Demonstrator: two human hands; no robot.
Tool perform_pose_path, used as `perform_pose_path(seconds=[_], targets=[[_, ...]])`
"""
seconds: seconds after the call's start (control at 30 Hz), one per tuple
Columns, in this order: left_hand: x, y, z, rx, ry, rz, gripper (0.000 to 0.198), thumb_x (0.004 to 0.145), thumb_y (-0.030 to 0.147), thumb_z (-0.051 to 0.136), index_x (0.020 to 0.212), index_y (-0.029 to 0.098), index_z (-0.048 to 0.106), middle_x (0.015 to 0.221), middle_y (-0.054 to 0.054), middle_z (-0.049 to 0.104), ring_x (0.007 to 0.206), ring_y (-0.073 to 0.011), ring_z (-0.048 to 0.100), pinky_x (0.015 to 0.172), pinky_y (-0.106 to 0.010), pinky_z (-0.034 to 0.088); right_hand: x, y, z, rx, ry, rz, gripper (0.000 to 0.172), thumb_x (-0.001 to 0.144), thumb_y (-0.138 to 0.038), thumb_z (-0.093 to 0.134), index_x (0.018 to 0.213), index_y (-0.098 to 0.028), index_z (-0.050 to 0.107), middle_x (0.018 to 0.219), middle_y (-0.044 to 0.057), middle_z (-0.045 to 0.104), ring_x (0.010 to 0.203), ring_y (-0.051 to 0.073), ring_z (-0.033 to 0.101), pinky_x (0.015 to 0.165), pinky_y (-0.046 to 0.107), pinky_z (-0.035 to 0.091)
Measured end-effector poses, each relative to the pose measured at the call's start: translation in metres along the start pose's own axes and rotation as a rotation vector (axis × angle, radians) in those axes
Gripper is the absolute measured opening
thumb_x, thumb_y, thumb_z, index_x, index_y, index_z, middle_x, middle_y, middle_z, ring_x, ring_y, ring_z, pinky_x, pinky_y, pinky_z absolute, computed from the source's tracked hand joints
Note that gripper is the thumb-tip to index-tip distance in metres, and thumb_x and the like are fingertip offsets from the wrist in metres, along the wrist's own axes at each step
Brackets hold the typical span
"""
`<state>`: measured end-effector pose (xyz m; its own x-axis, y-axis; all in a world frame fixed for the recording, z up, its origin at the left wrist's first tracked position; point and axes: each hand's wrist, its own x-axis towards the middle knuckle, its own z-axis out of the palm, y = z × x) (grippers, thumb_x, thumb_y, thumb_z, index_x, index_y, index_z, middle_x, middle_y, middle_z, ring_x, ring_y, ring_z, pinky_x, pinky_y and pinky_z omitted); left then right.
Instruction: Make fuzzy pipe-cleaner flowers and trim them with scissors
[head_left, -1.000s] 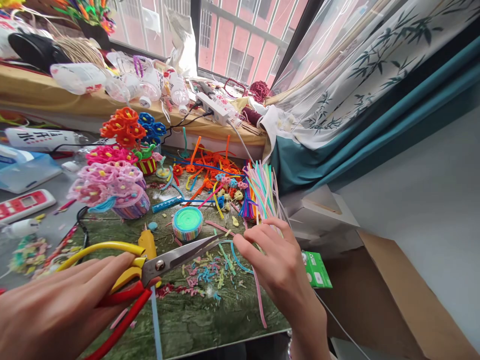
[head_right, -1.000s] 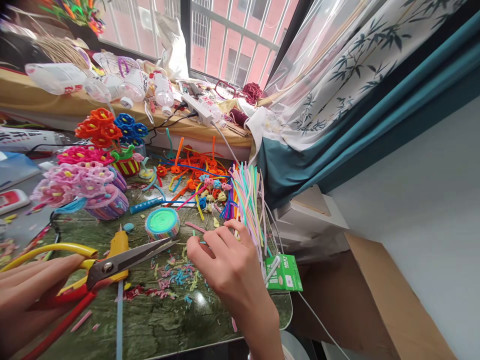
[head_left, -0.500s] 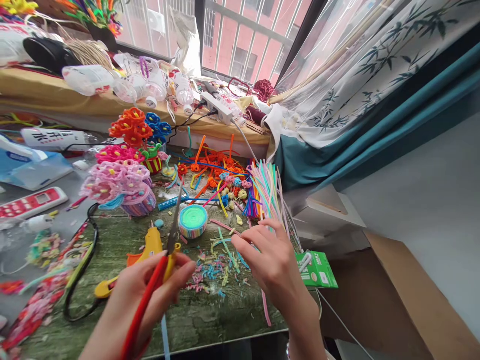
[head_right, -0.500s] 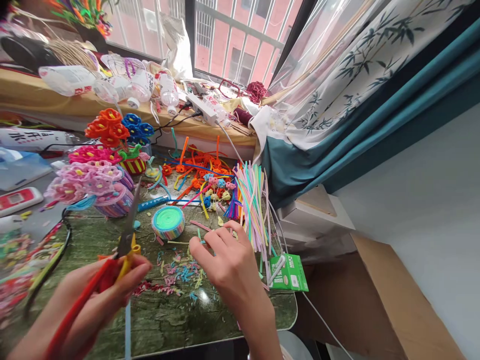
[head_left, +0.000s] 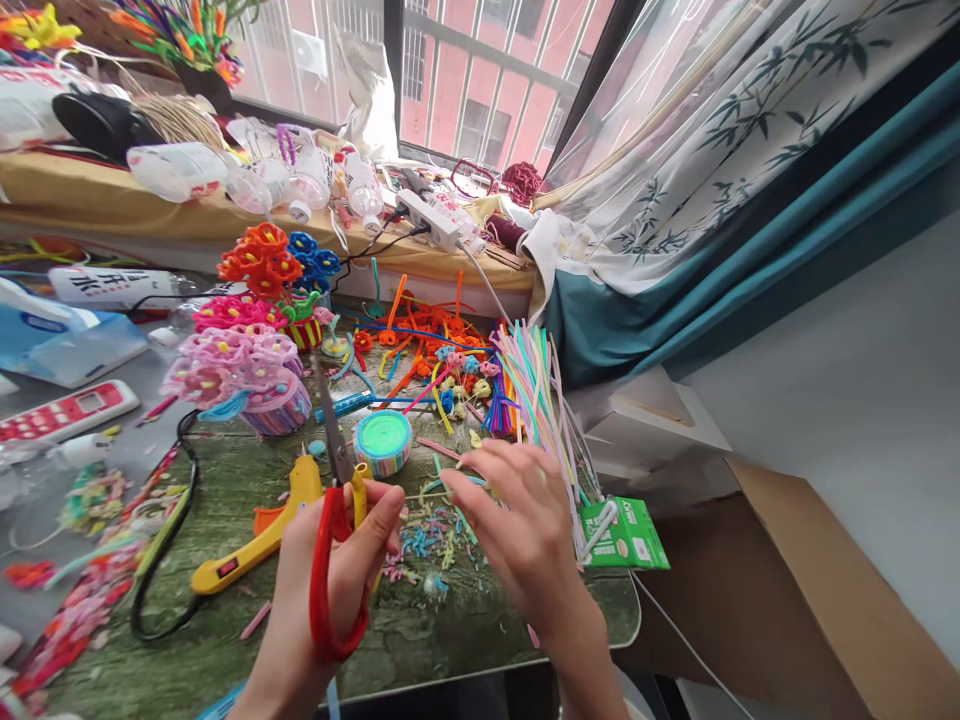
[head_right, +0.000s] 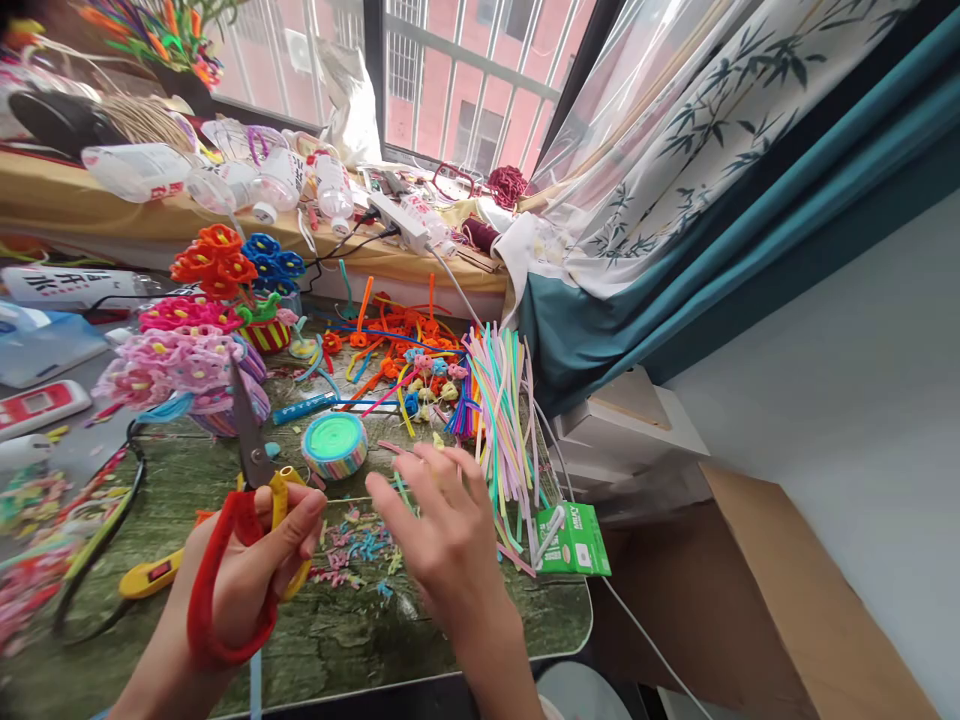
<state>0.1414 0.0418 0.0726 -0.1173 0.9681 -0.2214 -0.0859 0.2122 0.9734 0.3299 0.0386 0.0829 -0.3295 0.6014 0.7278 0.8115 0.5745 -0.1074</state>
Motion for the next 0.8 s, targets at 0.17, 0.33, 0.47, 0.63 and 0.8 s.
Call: perform_pose_path(seconds=[0.17, 0.33, 0.47, 0.63, 0.8], targets=[[-0.007, -0.002, 0.013, -0.19, 0.123, 0.043, 0.035, 0.084, 0.05, 0.082, 0.078, 0.021, 0.064, 0.054, 0.01, 0.056, 0.039, -0.0029, 0.036, 0.04, -0.015, 0.03, -0.036, -0.036, 0.019, 0.283, 0.601, 0.751, 0.003, 0.101, -0.025, 0.077, 0.101, -0.024, 0.08, 0.085, 0.006, 0.077, 0.074, 0.023, 0.071, 0.069, 0.034, 0.058], [-0.018, -0.005, 0.026, -0.282, 0.173, 0.091, 0.032, 0.084, 0.046, 0.083, 0.081, 0.02, 0.066, 0.053, 0.011, 0.057, 0.039, -0.0017, 0.039, 0.041, -0.013, 0.032, -0.032, -0.061, 0.037, 1.157, 0.315, 1.195, 0.039, 0.084, -0.061, 0.09, 0.09, -0.022, 0.089, 0.067, 0.002, 0.075, 0.053, 0.016, 0.064, 0.048, 0.025, 0.052], [-0.023, -0.009, 0.028, -0.306, 0.206, 0.105, 0.033, 0.08, 0.046, 0.088, 0.084, 0.021, 0.068, 0.054, 0.011, 0.059, 0.039, -0.0016, 0.044, 0.041, -0.012, 0.035, -0.003, -0.058, 0.037, 1.296, 0.528, 1.265, 0.04, 0.074, -0.06, 0.098, 0.079, -0.022, 0.088, 0.065, 0.002, 0.078, 0.053, 0.013, 0.064, 0.054, 0.023, 0.055], [-0.022, -0.007, 0.022, -0.313, 0.229, 0.11, 0.038, 0.074, 0.049, 0.092, 0.082, 0.021, 0.068, 0.052, 0.011, 0.061, 0.037, -0.0034, 0.046, 0.038, -0.014, 0.036, 0.008, -0.053, 0.034, 1.305, 0.486, 1.308, 0.044, 0.063, -0.056, 0.105, 0.066, -0.019, 0.082, 0.057, 0.002, 0.075, 0.049, 0.014, 0.065, 0.049, 0.024, 0.055], [-0.025, 0.006, 0.022, -0.291, 0.208, 0.098, 0.03, 0.083, 0.045, 0.084, 0.084, 0.022, 0.066, 0.055, 0.011, 0.059, 0.038, -0.0038, 0.043, 0.04, -0.015, 0.035, 0.01, -0.054, 0.033, 1.38, 0.452, 1.215, 0.039, 0.072, -0.055, 0.1, 0.074, -0.019, 0.084, 0.061, 0.001, 0.077, 0.05, 0.012, 0.066, 0.052, 0.022, 0.056]])
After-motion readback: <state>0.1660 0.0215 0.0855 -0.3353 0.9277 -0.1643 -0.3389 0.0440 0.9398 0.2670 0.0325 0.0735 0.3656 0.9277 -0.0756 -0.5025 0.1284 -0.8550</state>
